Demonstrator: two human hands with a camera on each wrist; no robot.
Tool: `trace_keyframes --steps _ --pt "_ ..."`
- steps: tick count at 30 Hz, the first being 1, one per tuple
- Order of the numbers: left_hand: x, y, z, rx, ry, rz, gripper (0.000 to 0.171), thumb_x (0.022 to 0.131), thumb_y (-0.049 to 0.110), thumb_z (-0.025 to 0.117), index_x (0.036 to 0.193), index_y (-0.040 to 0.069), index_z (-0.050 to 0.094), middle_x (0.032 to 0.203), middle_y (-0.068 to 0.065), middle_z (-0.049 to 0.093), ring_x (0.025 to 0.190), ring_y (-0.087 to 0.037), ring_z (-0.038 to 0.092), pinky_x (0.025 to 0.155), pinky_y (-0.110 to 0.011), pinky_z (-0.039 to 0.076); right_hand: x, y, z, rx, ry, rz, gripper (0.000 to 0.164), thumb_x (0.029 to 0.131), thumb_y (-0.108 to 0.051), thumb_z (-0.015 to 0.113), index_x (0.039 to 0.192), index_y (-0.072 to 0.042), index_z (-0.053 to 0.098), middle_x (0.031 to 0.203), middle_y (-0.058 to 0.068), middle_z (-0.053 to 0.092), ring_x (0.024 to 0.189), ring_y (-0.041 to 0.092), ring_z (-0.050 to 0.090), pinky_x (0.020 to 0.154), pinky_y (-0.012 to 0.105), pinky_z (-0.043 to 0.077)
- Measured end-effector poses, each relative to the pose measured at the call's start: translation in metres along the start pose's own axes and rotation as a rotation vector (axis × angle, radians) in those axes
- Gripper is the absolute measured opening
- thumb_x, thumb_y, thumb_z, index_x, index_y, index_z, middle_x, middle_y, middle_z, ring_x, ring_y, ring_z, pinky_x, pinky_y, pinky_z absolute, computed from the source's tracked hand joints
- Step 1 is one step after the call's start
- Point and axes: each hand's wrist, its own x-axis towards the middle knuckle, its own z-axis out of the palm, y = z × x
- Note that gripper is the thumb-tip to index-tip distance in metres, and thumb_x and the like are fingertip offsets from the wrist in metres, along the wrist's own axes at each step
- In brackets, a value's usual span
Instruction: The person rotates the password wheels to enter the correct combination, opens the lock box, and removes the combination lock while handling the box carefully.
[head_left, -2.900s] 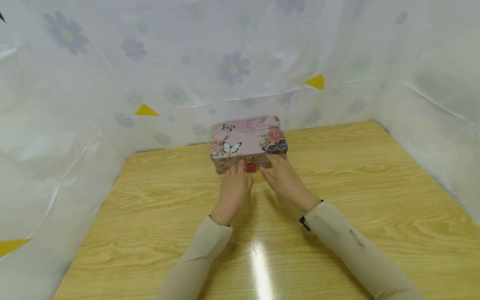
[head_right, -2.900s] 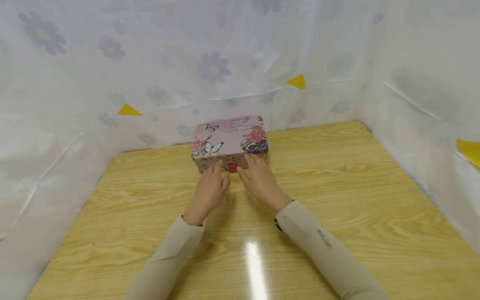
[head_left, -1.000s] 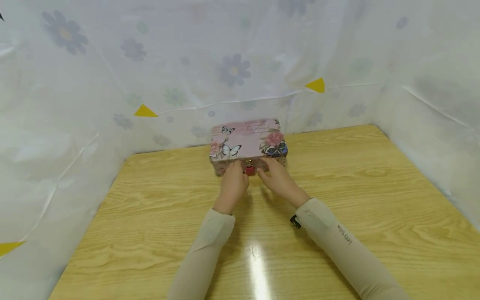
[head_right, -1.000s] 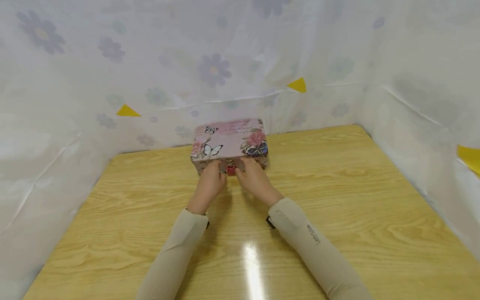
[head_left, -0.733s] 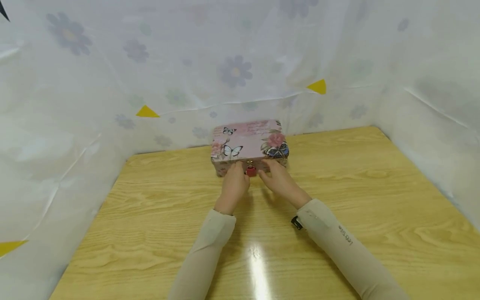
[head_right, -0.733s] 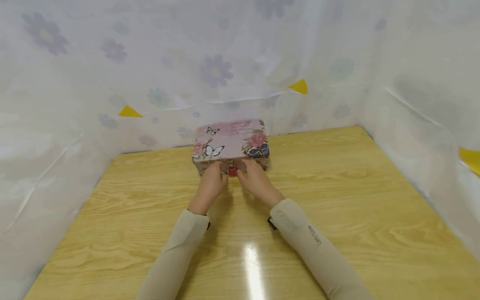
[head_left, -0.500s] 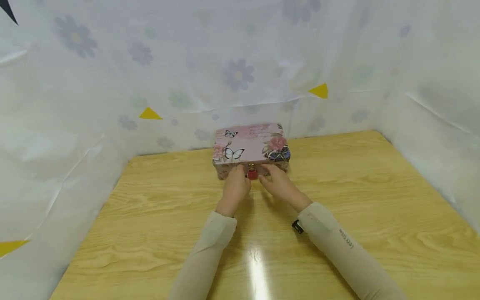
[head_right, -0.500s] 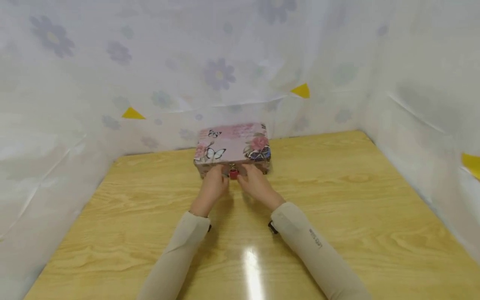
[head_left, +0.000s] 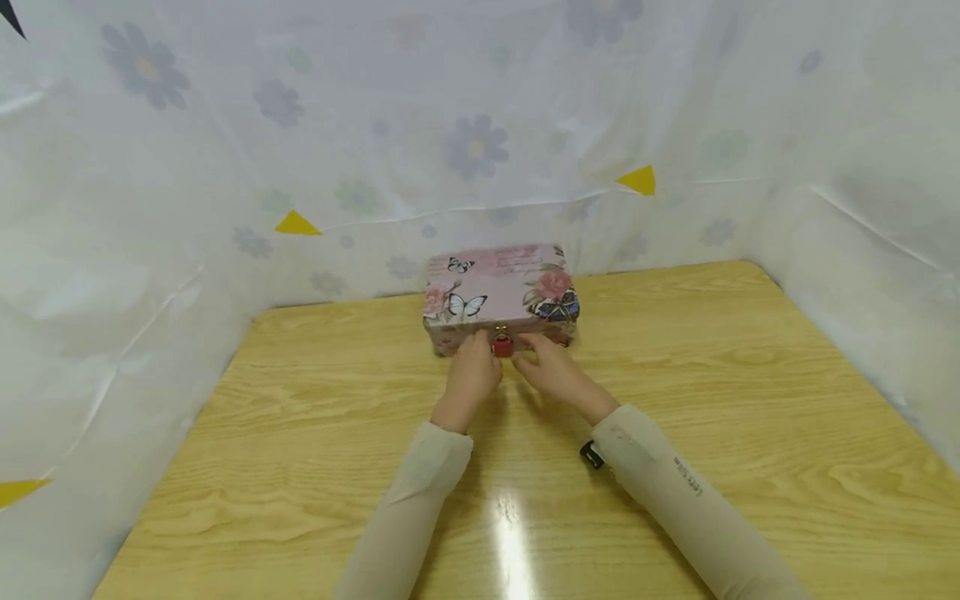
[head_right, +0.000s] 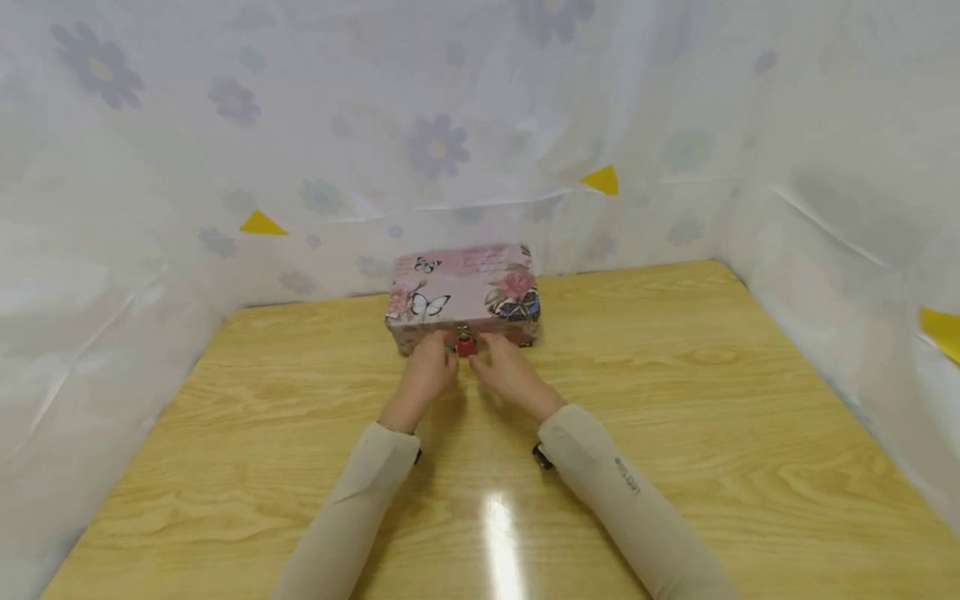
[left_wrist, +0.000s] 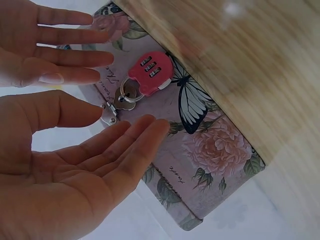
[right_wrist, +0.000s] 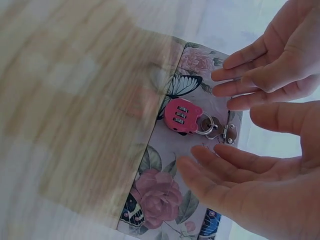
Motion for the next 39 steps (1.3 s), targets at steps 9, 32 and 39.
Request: trace_keyframes --steps 9,32,39 --pt "-0.0018 -0.0025 0.0024 -0.058 -0.074 0.004 0.026 0.091 -0.001 0.054 0.114 -0.012 0.054 0.104 -0.026 0.059 0.097 -0.04 0.06 0.081 -0.048 0.052 -0.0019 0.0024 0.0023 0.045 -0.062 0.009 0.053 0.099 -0.016 0.05 0.141 0.013 0.034 0.142 0.031 0.038 0.13 0.044 0.039 0.107 0.054 0.034" --pt "0.0015 -0.0057 0.0069 -0.088 -0.106 0.013 0.033 0.092 -0.003 0.054 0.122 -0.014 0.048 0.108 -0.03 0.061 0.101 -0.041 0.062 0.082 -0.049 0.053 0.0032 0.0067 0.004 0.095 -0.089 -0.021 0.055 0.098 -0.014 0.051 0.141 0.015 0.031 0.142 0.034 0.037 0.122 0.048 0.046 0.104 0.053 0.039" --pt "0.0043 -0.0054 0.0074 -0.097 -0.142 -0.012 0.038 0.094 0.0 0.053 0.128 -0.014 0.044 0.112 -0.031 0.06 0.102 -0.041 0.061 0.083 -0.048 0.053 0.0042 0.0071 0.004 0.103 -0.104 -0.001 0.057 0.098 -0.015 0.05 0.143 0.013 0.029 0.144 0.032 0.035 0.123 0.047 0.046 0.104 0.052 0.04"
